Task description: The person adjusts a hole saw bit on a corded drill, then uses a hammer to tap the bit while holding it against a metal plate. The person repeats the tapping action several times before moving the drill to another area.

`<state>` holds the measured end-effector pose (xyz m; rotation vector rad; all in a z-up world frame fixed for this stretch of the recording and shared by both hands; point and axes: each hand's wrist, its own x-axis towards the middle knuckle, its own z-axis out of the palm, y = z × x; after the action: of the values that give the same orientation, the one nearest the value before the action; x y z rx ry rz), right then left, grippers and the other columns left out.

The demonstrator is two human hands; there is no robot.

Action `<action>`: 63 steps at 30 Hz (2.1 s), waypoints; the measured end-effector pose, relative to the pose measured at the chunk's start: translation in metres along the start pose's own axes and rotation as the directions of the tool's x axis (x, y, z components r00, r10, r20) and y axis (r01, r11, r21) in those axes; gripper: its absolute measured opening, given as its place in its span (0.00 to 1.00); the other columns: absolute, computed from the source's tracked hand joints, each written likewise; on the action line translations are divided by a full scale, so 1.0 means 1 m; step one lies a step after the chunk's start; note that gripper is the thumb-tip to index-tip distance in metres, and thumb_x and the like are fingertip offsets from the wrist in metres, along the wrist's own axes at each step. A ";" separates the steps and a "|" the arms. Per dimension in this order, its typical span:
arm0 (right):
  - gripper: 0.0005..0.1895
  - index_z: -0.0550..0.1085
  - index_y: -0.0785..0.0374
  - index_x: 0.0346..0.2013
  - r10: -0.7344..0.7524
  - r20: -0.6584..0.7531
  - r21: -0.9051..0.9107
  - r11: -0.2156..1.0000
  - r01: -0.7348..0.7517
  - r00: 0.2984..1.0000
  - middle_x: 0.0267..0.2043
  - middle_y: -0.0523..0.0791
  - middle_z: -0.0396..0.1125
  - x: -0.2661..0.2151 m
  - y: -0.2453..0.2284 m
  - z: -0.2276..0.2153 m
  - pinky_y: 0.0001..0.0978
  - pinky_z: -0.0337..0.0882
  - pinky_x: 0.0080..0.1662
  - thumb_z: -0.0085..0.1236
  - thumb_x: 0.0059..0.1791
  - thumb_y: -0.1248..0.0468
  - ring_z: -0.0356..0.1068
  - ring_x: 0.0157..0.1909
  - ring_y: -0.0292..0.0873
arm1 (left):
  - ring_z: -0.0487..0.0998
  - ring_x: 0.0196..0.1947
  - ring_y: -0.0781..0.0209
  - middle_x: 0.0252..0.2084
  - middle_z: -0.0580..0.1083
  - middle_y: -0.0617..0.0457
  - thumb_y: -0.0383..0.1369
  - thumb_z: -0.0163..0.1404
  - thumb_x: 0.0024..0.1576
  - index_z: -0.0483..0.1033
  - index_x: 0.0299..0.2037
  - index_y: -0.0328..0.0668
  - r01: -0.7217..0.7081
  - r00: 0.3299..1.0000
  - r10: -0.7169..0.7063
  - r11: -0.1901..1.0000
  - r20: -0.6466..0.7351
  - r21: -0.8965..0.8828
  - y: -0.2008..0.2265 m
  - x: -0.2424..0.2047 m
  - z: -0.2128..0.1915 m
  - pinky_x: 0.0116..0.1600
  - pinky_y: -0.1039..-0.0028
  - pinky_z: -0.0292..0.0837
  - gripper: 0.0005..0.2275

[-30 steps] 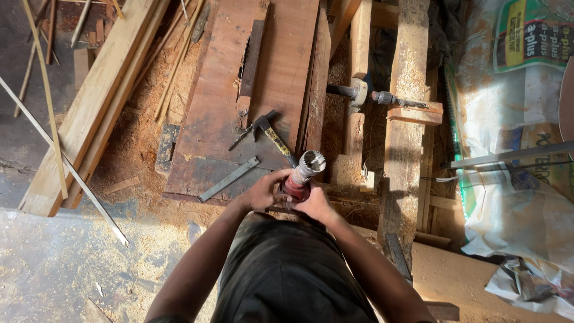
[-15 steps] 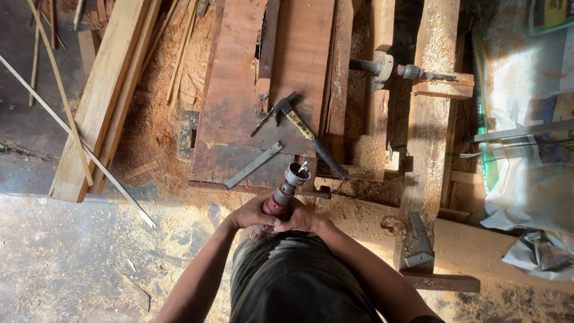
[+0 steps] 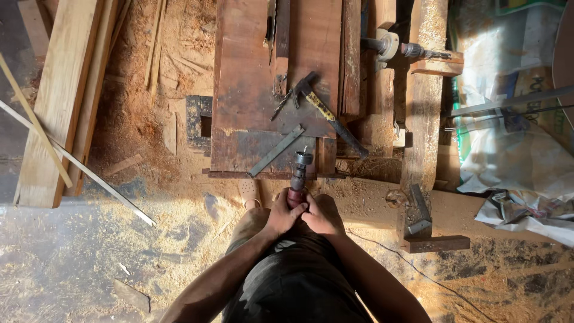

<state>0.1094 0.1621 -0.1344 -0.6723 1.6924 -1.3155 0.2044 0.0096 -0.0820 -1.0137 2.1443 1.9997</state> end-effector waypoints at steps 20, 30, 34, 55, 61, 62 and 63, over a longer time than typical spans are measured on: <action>0.41 0.53 0.70 0.69 0.234 0.168 -0.327 0.930 -0.170 0.958 0.53 0.60 0.68 0.019 -0.004 -0.009 0.47 0.71 0.55 0.58 0.46 0.59 0.71 0.54 0.60 | 0.68 0.62 0.36 0.60 0.65 0.32 0.45 0.46 0.63 0.58 0.65 0.42 0.179 0.975 -0.187 0.981 0.119 0.075 -0.059 0.021 0.012 0.66 0.55 0.62 0.24; 0.41 0.57 0.70 0.66 0.306 0.312 -0.339 0.920 -0.196 0.900 0.52 0.60 0.69 0.018 -0.022 -0.029 0.47 0.71 0.57 0.61 0.43 0.60 0.71 0.53 0.59 | 0.74 0.61 0.39 0.59 0.73 0.33 0.47 0.44 0.63 0.58 0.66 0.40 0.339 0.927 -0.347 0.938 0.141 0.076 -0.026 0.008 0.016 0.64 0.57 0.66 0.26; 0.39 0.60 0.67 0.66 0.450 0.255 -0.658 0.730 -0.188 0.856 0.52 0.58 0.71 0.030 -0.033 -0.042 0.46 0.71 0.58 0.61 0.44 0.58 0.72 0.54 0.58 | 0.68 0.64 0.38 0.61 0.69 0.33 0.47 0.45 0.63 0.56 0.68 0.42 0.250 0.959 -0.264 0.960 0.107 0.124 -0.015 0.018 0.013 0.66 0.56 0.61 0.27; 0.28 0.65 0.68 0.61 0.210 0.122 -0.335 0.929 -0.159 0.970 0.53 0.57 0.71 0.016 -0.019 -0.024 0.46 0.71 0.56 0.59 0.47 0.63 0.71 0.56 0.58 | 0.66 0.66 0.34 0.62 0.68 0.29 0.52 0.40 0.63 0.52 0.70 0.38 0.288 0.897 -0.347 0.929 0.274 0.233 0.001 0.025 0.004 0.69 0.53 0.59 0.32; 0.26 0.67 0.66 0.59 0.235 0.120 -0.424 0.891 -0.164 0.965 0.55 0.55 0.70 0.023 -0.042 -0.025 0.46 0.69 0.60 0.60 0.47 0.64 0.70 0.59 0.57 | 0.66 0.66 0.37 0.62 0.67 0.30 0.54 0.37 0.63 0.44 0.73 0.39 0.356 0.872 -0.411 0.905 0.267 0.233 0.013 0.027 -0.001 0.69 0.55 0.59 0.35; 0.28 0.66 0.67 0.60 0.199 0.132 -0.402 0.906 -0.131 0.971 0.56 0.56 0.69 0.024 -0.046 -0.026 0.47 0.68 0.61 0.60 0.47 0.64 0.69 0.59 0.58 | 0.67 0.66 0.38 0.62 0.67 0.30 0.54 0.36 0.64 0.46 0.73 0.39 0.359 0.868 -0.416 0.903 0.270 0.237 0.015 0.028 -0.002 0.69 0.56 0.59 0.34; 0.29 0.65 0.68 0.61 0.162 0.144 -0.380 0.920 -0.097 0.976 0.57 0.56 0.68 0.025 -0.050 -0.027 0.47 0.68 0.61 0.60 0.47 0.65 0.68 0.60 0.58 | 0.67 0.66 0.38 0.62 0.68 0.30 0.54 0.36 0.64 0.48 0.72 0.39 0.362 0.865 -0.421 0.900 0.273 0.242 0.017 0.029 -0.003 0.70 0.56 0.59 0.33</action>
<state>0.0695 0.1395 -0.0923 -0.8485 1.8243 -0.8224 0.1747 -0.0059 -0.0797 -0.9295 1.7426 1.6128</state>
